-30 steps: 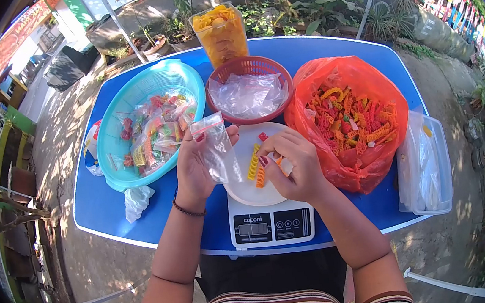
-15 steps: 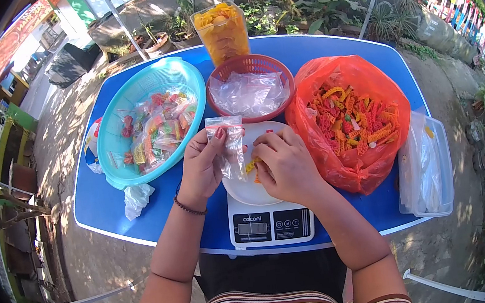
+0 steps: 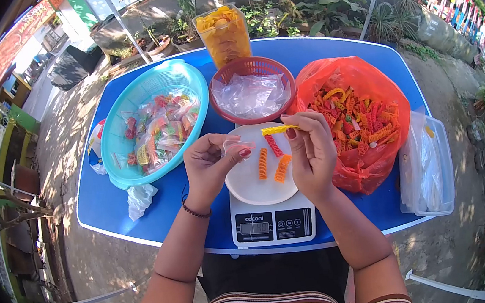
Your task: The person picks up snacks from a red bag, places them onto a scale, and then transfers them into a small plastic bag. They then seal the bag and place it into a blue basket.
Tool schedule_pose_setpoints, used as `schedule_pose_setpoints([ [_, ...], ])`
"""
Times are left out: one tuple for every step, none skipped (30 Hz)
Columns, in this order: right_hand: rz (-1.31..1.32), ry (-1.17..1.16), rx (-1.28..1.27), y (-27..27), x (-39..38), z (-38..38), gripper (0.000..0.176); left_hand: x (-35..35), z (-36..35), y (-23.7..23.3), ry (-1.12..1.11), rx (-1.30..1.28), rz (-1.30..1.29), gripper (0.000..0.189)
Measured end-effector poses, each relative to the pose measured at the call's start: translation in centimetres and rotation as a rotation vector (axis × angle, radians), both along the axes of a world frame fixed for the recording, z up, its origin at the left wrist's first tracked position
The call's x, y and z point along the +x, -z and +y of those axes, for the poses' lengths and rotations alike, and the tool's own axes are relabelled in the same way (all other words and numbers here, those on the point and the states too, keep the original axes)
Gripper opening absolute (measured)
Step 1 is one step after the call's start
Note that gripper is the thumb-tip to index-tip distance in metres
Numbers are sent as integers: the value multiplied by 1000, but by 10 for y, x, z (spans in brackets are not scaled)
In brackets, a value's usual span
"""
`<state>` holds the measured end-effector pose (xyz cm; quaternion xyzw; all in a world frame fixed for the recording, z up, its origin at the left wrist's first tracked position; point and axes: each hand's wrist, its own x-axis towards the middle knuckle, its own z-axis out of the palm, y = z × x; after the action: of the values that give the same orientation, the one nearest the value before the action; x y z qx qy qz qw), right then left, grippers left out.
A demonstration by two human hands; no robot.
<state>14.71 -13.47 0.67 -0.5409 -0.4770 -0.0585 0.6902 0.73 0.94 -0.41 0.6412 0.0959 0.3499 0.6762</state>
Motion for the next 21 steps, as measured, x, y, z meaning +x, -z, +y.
schedule_pose_setpoints([
  [52, -41, 49, -1, -4, 1, 13, 0, -1, -1, -3, 34, 24, 23],
  [103, -82, 97, -3, -8, 2, 14, -1, -3, -3, -6, 68, 48, 25],
  [155, -122, 145, -3, -11, 2, 15, -1, -5, -4, -8, 101, 72, 26],
  [153, -121, 131, -2, -12, 1, 15, -1, -5, -3, -6, 126, 82, 28],
  [151, -120, 118, 1, -13, 0, 16, 0, -5, -2, -4, 150, 91, 29],
  [150, -118, 104, 3, -13, 0, 16, 0, -5, -1, -2, 174, 101, 31],
  [129, -131, 92, 5, -12, 0, 17, -1, -6, -1, 6, 192, 108, 31],
  [108, -144, 80, 8, -10, -1, 18, -1, -6, -3, 14, 211, 116, 32],
  [86, -156, 67, 9, -9, -1, 20, -1, -7, -4, 23, 229, 123, 32],
  [79, -166, 48, 10, -8, -2, 21, 0, -8, -5, 34, 223, 103, 32],
  [72, -174, 30, 11, -7, -2, 22, 0, -9, -5, 46, 217, 84, 32],
  [65, -183, 11, 11, -6, -2, 23, 0, -10, -5, 57, 211, 64, 32],
  [24, -157, -2, 10, -5, -2, 23, -1, -10, -6, 74, 210, 66, 32],
  [-18, -131, -16, 8, -4, 0, 23, -2, -11, -7, 91, 208, 68, 31],
  [-59, -105, -30, 7, -4, 0, 23, -3, -12, -8, 108, 207, 71, 31],
  [0, -99, -21, 5, -7, 0, 21, -3, -13, -7, 109, 178, 62, 28],
  [58, -93, -11, 3, -10, 1, 19, -2, -14, -7, 109, 149, 52, 25],
  [117, -88, -2, 3, -12, 1, 17, -1, -14, -6, 109, 120, 43, 23],
  [85, -99, -2, 4, -10, 1, 17, -1, -13, -5, 102, 137, 48, 22],
  [54, -112, -3, 6, -6, 1, 16, -1, -12, -2, 95, 154, 52, 22],
  [22, -125, -4, 7, -4, 1, 15, 0, -11, 0, 87, 171, 57, 22],
])
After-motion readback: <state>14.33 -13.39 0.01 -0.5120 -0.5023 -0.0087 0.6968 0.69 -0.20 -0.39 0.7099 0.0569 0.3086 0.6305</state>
